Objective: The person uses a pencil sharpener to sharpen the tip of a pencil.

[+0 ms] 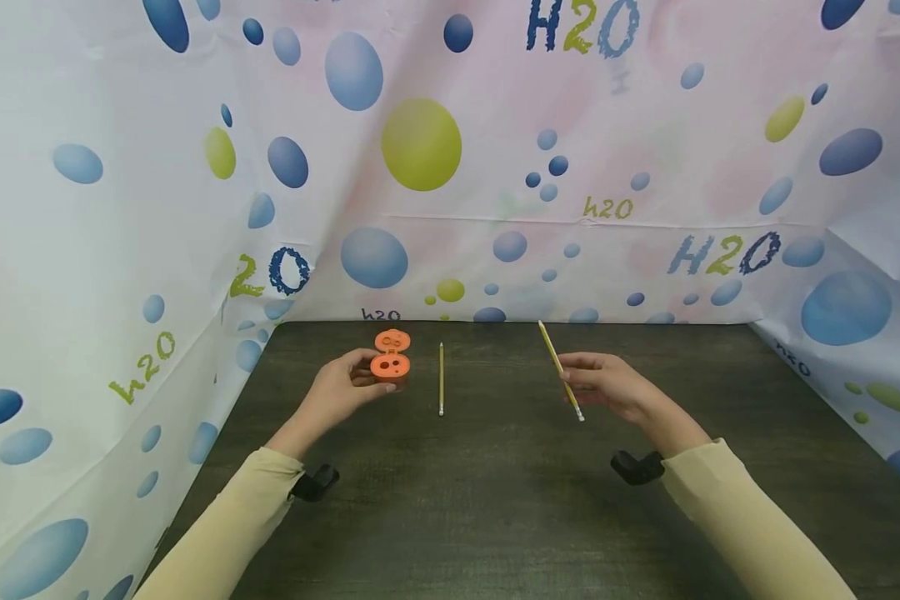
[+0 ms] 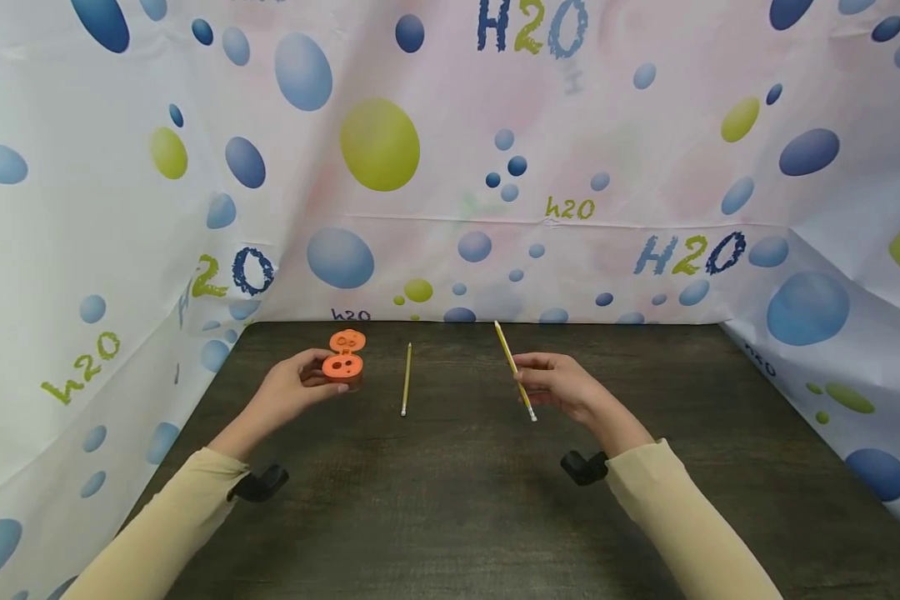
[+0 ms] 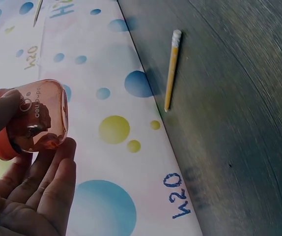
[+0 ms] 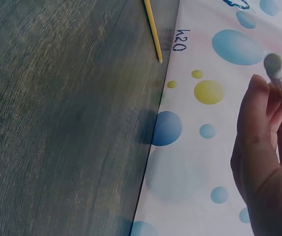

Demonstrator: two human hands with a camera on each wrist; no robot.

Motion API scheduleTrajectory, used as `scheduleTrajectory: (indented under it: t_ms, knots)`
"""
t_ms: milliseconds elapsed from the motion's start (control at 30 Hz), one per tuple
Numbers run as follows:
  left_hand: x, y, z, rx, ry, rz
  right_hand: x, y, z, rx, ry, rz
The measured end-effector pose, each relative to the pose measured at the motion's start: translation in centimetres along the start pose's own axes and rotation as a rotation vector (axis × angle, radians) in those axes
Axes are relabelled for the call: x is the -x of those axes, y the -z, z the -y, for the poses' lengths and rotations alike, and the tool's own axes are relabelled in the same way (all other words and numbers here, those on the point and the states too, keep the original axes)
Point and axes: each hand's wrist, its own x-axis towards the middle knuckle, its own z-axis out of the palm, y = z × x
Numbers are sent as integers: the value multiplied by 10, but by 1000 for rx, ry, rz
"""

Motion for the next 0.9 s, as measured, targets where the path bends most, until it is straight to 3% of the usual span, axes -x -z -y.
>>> scheduleTrajectory:
  t_ms: [467,900]
  knots:
    - [11,-2,-12,62,-24,12,16,-5,10,-44,39,27]
    - [11,-7,-17,140,-78,24,22,-12,18,18,79,48]
